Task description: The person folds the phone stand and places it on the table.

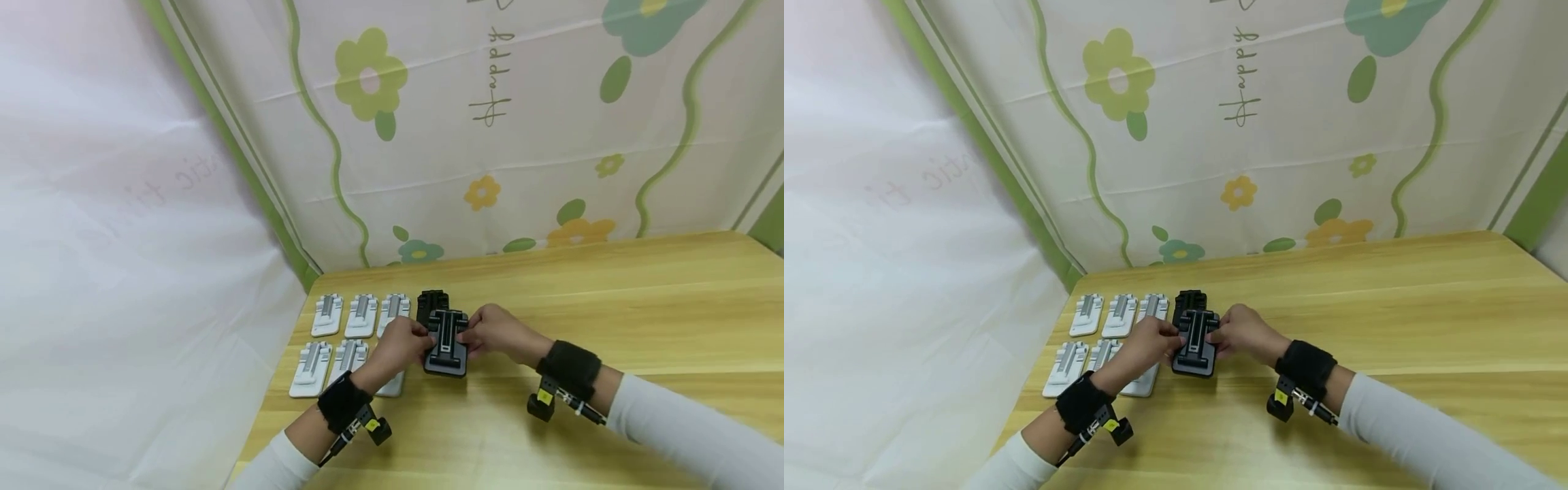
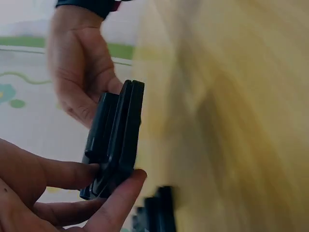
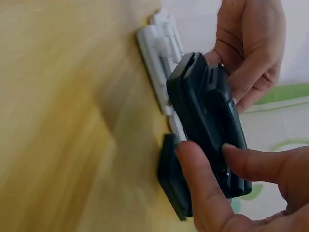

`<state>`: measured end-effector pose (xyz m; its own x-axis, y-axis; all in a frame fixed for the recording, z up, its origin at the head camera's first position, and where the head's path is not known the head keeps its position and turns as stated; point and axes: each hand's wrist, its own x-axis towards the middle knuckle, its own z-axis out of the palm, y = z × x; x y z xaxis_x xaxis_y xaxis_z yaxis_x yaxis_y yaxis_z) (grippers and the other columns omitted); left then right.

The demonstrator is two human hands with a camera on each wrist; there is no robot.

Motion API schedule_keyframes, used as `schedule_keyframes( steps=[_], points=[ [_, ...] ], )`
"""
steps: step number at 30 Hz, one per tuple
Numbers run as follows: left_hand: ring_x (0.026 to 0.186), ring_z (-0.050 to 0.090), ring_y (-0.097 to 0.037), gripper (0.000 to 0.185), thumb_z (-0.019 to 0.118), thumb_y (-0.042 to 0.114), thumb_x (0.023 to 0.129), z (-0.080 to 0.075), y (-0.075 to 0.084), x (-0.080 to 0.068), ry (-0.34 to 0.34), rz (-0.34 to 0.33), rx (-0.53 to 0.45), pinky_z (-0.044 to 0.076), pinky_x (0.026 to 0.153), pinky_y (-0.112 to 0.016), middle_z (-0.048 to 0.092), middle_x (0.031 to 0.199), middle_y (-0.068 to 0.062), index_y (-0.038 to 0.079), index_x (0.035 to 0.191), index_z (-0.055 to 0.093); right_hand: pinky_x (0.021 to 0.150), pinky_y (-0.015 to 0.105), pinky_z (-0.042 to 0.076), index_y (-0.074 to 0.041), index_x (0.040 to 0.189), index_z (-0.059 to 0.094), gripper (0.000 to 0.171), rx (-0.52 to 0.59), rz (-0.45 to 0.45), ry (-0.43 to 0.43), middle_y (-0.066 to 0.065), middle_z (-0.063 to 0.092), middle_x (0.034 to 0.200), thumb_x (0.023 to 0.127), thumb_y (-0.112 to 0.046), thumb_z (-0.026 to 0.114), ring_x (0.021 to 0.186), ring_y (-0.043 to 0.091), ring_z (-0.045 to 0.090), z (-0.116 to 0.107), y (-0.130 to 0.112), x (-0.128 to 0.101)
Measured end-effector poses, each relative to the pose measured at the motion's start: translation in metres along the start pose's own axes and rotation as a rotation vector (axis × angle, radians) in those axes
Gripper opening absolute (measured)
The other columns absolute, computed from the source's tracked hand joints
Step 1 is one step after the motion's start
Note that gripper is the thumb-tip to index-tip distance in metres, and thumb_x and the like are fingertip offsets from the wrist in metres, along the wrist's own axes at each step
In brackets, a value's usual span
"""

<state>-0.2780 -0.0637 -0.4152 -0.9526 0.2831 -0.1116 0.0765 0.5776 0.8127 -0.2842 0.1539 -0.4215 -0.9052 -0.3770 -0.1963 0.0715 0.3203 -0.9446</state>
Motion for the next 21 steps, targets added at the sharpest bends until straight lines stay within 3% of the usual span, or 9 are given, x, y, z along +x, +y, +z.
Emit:
schedule_keyframes(
  steps=[3, 8, 11, 16, 21],
  points=[
    [0.048, 0.048, -0.015, 0.035, 0.069, 0.008, 0.096, 0.003, -0.009, -0.001, 0.032, 0.011, 0.116, 0.032, 0.05, -0.025, 0.05, 0.054, -0.001, 0.008, 0.063, 0.058, 0.076, 0.039, 0.063, 0.001, 0.076, 0.063, 0.022, -0.022, 0.007, 0.006, 0.014, 0.072, 0.091, 0.097, -0.003, 0.066, 0.07, 0.021, 0.072, 0.012, 0.008, 0.006],
    [0.046, 0.035, -0.012, 0.037, 0.072, 0.004, 0.093, 0.006, -0.016, -0.003, 0.052, 0.044, 0.244, 0.026, 0.05, -0.025, 0.034, 0.055, 0.004, 0.011, 0.065, 0.048, 0.071, 0.036, 0.063, -0.008, 0.063, 0.052, 0.037, -0.106, 0.009, 0.022, 0.014, 0.072, 0.082, 0.096, -0.005, 0.067, 0.066, 0.022, 0.072, 0.025, 0.015, 0.011],
    [0.044, 0.03, -0.012, 0.054, 0.072, 0.003, 0.093, 0.007, -0.019, -0.002, 0.04, 0.054, 0.297, 0.022, 0.05, -0.026, 0.023, 0.054, 0.005, 0.019, 0.061, 0.031, 0.069, 0.037, 0.063, -0.005, 0.067, 0.056, 0.031, -0.146, 0.02, 0.039, 0.014, 0.072, 0.08, 0.095, -0.004, 0.069, 0.068, 0.023, 0.073, 0.031, 0.017, 0.014],
    [0.042, 0.035, -0.01, 0.053, 0.07, -0.002, 0.088, 0.007, -0.024, 0.0, 0.021, 0.041, 0.298, 0.026, 0.046, -0.024, 0.032, 0.049, 0.005, 0.02, 0.057, 0.034, 0.069, 0.036, 0.063, 0.004, 0.084, 0.066, 0.013, -0.163, 0.069, 0.081, 0.015, 0.071, 0.086, 0.094, -0.003, 0.069, 0.071, 0.022, 0.071, 0.039, 0.019, 0.019],
    [0.044, 0.036, -0.012, 0.041, 0.065, -0.007, 0.085, 0.005, -0.026, -0.001, 0.009, 0.039, 0.299, 0.028, 0.047, -0.026, 0.038, 0.052, 0.003, 0.016, 0.06, 0.043, 0.066, 0.035, 0.063, 0.005, 0.085, 0.072, 0.009, -0.195, 0.037, 0.1, 0.012, 0.074, 0.085, 0.092, -0.001, 0.07, 0.069, 0.022, 0.073, 0.045, 0.021, 0.021]
  ],
)
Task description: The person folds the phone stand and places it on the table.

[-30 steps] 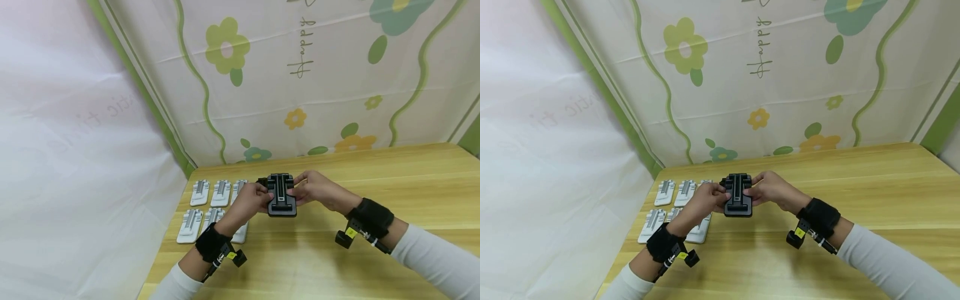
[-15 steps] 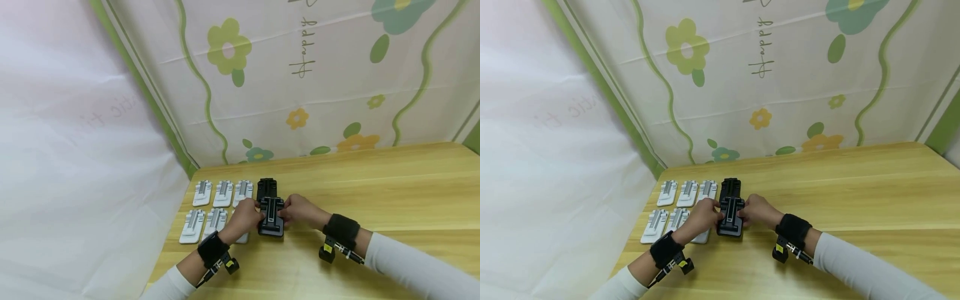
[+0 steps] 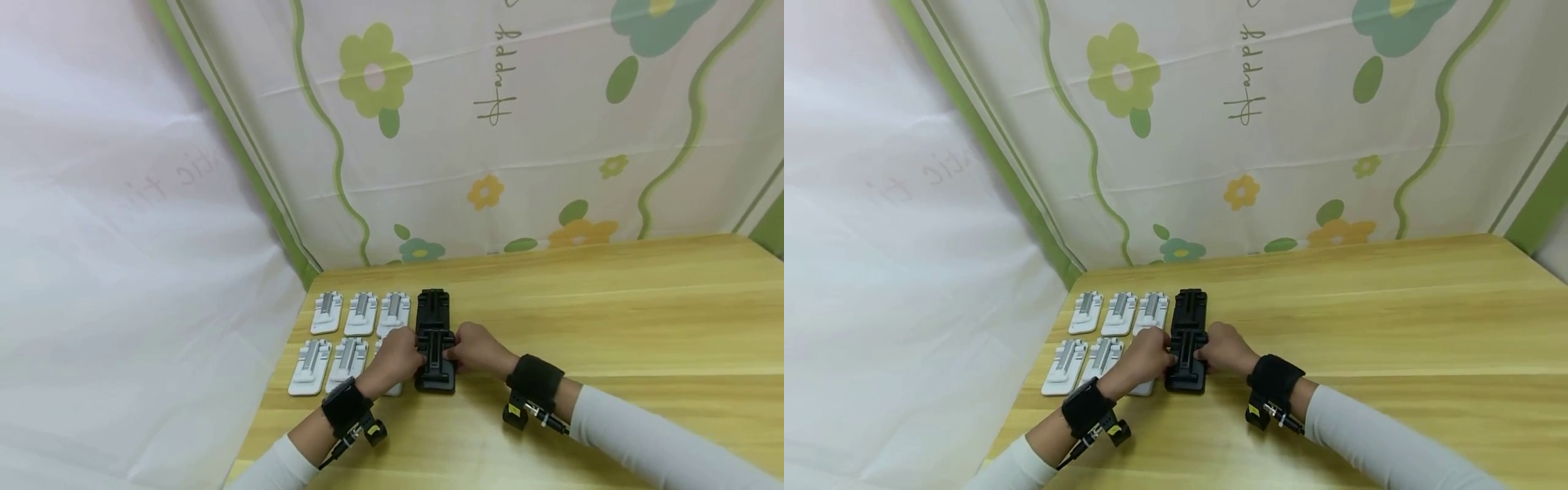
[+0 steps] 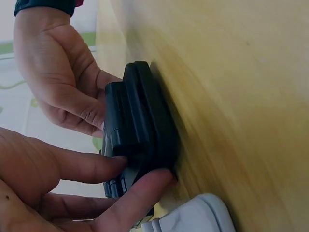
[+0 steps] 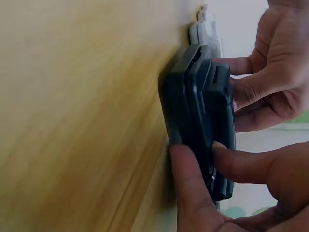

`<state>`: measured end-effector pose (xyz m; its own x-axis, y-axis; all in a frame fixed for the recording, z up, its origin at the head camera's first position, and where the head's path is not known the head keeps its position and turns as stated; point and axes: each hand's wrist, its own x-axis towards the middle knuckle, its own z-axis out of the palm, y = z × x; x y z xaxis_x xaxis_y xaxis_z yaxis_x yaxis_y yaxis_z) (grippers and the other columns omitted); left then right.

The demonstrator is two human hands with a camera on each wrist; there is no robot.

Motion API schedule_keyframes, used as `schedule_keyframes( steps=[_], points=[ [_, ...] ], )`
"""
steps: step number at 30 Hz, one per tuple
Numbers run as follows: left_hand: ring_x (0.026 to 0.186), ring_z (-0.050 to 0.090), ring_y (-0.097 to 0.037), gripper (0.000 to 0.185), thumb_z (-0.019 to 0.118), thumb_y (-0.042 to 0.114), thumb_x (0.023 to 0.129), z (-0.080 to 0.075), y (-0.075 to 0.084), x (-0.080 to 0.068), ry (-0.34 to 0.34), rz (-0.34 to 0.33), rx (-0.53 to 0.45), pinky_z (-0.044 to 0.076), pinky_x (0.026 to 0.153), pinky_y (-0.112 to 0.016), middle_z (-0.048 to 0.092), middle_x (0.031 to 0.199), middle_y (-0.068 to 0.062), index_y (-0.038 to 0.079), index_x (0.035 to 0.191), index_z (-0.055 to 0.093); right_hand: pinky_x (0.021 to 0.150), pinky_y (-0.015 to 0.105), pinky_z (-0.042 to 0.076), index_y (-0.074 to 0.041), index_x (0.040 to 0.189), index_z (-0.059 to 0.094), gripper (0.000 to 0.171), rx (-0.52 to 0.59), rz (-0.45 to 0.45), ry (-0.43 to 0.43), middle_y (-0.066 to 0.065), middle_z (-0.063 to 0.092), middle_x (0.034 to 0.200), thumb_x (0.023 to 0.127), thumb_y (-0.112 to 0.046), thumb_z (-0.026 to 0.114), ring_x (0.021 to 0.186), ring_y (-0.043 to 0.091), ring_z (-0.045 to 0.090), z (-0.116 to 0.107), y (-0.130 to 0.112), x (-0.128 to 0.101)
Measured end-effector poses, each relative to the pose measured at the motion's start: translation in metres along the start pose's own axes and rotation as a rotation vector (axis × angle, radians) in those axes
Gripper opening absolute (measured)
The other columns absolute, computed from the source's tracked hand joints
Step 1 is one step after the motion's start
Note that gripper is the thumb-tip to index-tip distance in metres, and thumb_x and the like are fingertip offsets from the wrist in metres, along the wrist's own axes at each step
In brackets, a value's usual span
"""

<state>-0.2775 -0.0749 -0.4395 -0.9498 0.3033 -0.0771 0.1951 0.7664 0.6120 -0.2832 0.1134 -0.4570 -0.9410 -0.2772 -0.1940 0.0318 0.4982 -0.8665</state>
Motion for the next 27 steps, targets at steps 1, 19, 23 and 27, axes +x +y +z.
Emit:
schedule_keyframes(
  steps=[1, 19, 23, 27],
  points=[
    [0.045, 0.035, -0.013, 0.038, 0.065, -0.008, 0.084, 0.0, 0.0, -0.001, -0.002, 0.001, 0.005, 0.028, 0.048, -0.026, 0.037, 0.053, 0.002, 0.015, 0.061, 0.046, 0.065, 0.035, 0.062, 0.005, 0.085, 0.072, 0.009, -0.011, -0.008, 0.0, 0.012, 0.075, 0.084, 0.092, -0.001, 0.07, 0.068, 0.022, 0.073, 0.001, 0.0, -0.001],
    [0.056, 0.044, -0.017, 0.013, 0.063, -0.01, 0.084, 0.012, 0.006, 0.006, -0.03, 0.023, 0.09, 0.033, 0.049, -0.027, 0.05, 0.068, -0.005, 0.001, 0.08, 0.06, 0.056, 0.028, 0.057, 0.0, 0.068, 0.064, 0.026, -0.086, -0.012, 0.01, 0.008, 0.071, 0.066, 0.092, -0.004, 0.073, 0.056, 0.017, 0.068, -0.006, 0.012, -0.005],
    [0.054, 0.048, -0.016, 0.013, 0.058, 0.003, 0.1, 0.01, 0.009, 0.005, 0.005, 0.025, 0.087, 0.036, 0.049, -0.027, 0.056, 0.07, -0.008, -0.005, 0.105, 0.067, 0.052, 0.027, 0.045, 0.004, 0.089, 0.068, 0.023, -0.186, -0.069, 0.07, 0.007, 0.064, 0.067, 0.1, -0.017, 0.067, 0.053, 0.014, 0.053, -0.018, 0.02, -0.008],
    [0.077, 0.064, -0.023, 0.042, 0.045, 0.027, 0.111, 0.001, 0.016, 0.002, 0.121, 0.027, 0.073, 0.053, 0.066, -0.034, 0.067, 0.089, -0.014, -0.002, 0.138, 0.058, 0.076, 0.048, 0.059, 0.014, 0.126, 0.06, 0.058, -0.441, -0.12, 0.226, 0.029, 0.068, 0.106, 0.104, -0.04, 0.059, 0.087, 0.038, 0.067, -0.048, 0.029, -0.012]
  ],
)
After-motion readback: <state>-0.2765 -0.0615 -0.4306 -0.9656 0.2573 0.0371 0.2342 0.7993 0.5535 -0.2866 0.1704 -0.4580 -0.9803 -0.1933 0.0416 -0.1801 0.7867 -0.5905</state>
